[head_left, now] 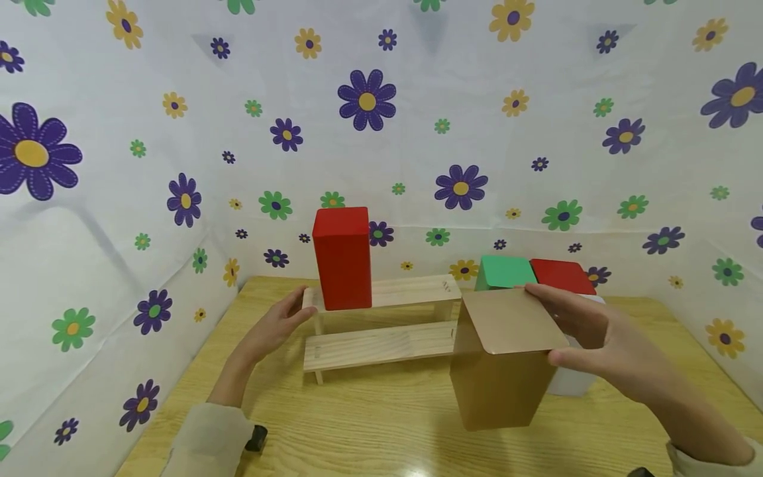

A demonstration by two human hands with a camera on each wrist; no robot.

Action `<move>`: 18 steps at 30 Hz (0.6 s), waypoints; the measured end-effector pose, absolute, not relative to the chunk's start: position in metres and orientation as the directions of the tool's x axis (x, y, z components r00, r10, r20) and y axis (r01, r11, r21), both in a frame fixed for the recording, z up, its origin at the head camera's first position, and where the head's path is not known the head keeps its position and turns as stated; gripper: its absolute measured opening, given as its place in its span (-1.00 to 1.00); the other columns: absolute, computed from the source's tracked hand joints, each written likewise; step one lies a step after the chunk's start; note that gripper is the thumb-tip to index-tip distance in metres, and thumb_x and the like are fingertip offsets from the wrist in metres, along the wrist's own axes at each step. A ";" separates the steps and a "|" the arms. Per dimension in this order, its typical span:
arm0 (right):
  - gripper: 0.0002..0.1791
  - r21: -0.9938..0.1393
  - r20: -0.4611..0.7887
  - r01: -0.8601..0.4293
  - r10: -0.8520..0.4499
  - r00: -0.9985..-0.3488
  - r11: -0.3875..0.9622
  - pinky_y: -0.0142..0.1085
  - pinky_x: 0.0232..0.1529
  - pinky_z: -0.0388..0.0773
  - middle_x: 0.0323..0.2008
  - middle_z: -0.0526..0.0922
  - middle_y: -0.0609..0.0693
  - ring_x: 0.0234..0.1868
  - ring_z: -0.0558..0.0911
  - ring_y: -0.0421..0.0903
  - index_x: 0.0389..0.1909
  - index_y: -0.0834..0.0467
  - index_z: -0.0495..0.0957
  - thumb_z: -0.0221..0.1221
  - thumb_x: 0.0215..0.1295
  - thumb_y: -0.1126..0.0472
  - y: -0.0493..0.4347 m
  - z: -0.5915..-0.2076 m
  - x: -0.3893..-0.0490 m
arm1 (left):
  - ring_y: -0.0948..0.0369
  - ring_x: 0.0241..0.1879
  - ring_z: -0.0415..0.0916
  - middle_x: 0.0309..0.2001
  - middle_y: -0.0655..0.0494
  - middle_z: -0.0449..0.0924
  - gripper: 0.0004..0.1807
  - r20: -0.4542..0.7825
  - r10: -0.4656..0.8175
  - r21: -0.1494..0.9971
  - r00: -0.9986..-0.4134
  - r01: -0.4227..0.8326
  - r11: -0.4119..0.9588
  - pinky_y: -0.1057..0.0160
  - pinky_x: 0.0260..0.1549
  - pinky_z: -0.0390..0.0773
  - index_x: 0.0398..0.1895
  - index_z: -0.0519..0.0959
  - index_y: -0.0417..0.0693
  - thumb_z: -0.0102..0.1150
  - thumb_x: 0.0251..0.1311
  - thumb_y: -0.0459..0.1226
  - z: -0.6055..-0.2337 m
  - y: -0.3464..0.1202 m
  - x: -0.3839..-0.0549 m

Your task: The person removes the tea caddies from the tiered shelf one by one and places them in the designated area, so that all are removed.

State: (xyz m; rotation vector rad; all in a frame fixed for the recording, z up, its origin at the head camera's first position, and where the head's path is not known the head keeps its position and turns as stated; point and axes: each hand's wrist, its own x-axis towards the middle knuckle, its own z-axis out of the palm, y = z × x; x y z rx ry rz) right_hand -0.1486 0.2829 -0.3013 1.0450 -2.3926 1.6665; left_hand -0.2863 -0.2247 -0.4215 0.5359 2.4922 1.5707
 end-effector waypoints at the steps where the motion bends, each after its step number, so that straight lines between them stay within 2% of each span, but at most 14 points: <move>1: -0.12 -0.818 0.390 -0.538 -0.490 -0.780 0.205 -0.54 0.30 0.35 0.51 0.35 -0.01 0.45 0.38 -0.28 0.56 0.30 0.20 0.20 0.21 0.70 0.285 -0.302 -0.146 | -0.17 0.58 -0.04 0.62 -0.26 -0.05 -0.08 0.063 0.371 0.898 -0.926 0.215 0.385 -0.12 0.47 0.13 0.66 -0.18 -0.29 0.02 0.57 0.03 -0.422 -0.225 -0.286; 6: -0.12 -0.823 0.392 -0.531 -0.474 -0.788 0.202 -0.54 0.32 0.33 0.52 0.32 0.03 0.46 0.36 -0.27 0.55 0.36 0.17 0.17 0.19 0.74 0.301 -0.307 -0.140 | -0.16 0.58 -0.04 0.62 -0.26 -0.04 -0.07 0.065 0.375 0.900 -0.925 0.216 0.378 -0.12 0.48 0.12 0.66 -0.19 -0.28 0.02 0.57 0.04 -0.423 -0.225 -0.287; 10: -0.11 -0.798 0.391 -0.538 -0.445 -0.806 0.272 -0.58 0.28 0.34 0.51 0.34 -0.05 0.44 0.37 -0.34 0.56 0.32 0.19 0.19 0.18 0.73 0.315 -0.314 -0.137 | -0.17 0.58 -0.03 0.61 -0.27 -0.03 -0.07 0.068 0.377 0.899 -0.924 0.220 0.378 -0.13 0.47 0.12 0.66 -0.20 -0.30 0.01 0.58 0.03 -0.423 -0.225 -0.288; 14: -0.10 -0.804 0.413 -0.545 -0.436 -0.799 0.237 -0.58 0.26 0.38 0.50 0.37 -0.02 0.41 0.41 -0.30 0.55 0.38 0.18 0.17 0.15 0.78 0.330 -0.323 -0.135 | -0.19 0.57 -0.03 0.61 -0.29 -0.03 -0.08 0.074 0.382 0.898 -0.921 0.228 0.376 -0.14 0.46 0.13 0.65 -0.21 -0.33 0.00 0.58 0.02 -0.424 -0.226 -0.288; 18: -0.11 -0.819 0.408 -0.528 -0.419 -0.811 0.225 -0.61 0.27 0.34 0.52 0.34 -0.06 0.45 0.35 -0.34 0.55 0.40 0.14 0.11 0.17 0.79 0.346 -0.332 -0.131 | -0.18 0.57 -0.02 0.61 -0.28 -0.02 -0.07 0.070 0.381 0.899 -0.922 0.224 0.377 -0.13 0.46 0.14 0.65 -0.20 -0.32 0.01 0.58 0.02 -0.424 -0.226 -0.288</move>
